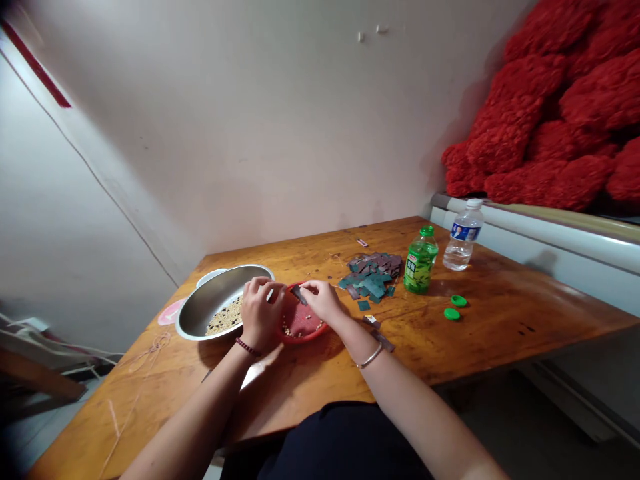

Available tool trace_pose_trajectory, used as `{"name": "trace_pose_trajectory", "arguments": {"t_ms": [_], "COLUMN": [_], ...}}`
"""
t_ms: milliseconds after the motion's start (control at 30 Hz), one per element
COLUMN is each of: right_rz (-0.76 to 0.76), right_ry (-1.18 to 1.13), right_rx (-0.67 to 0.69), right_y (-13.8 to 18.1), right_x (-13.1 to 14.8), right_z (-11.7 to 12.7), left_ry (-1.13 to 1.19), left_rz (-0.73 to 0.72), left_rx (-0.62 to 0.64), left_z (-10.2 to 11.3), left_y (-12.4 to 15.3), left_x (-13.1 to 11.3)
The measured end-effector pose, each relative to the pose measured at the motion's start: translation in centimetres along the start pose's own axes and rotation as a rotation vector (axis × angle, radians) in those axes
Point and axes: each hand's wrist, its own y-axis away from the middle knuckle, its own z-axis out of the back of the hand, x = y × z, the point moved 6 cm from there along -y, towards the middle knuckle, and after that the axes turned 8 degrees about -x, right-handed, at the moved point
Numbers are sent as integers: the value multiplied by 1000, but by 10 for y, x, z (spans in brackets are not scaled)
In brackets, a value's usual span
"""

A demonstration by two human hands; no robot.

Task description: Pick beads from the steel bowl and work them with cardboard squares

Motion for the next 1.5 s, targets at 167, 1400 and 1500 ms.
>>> {"name": "trace_pose_trajectory", "arguments": {"t_ms": [167, 1400, 1500], "right_rz": [-41, 102, 110], "right_ry": [-95, 36, 66], "right_rx": [41, 52, 54], "right_y": [2, 6, 7], "right_x": [4, 11, 12], "right_z": [-4, -3, -3], "left_ry": [23, -32, -34], "left_rz": [-70, -138, -135], "left_rx": [31, 52, 55], "left_z": [-1, -6, -5], "left_y": [2, 6, 6], "left_x": [-10, -13, -13]}}
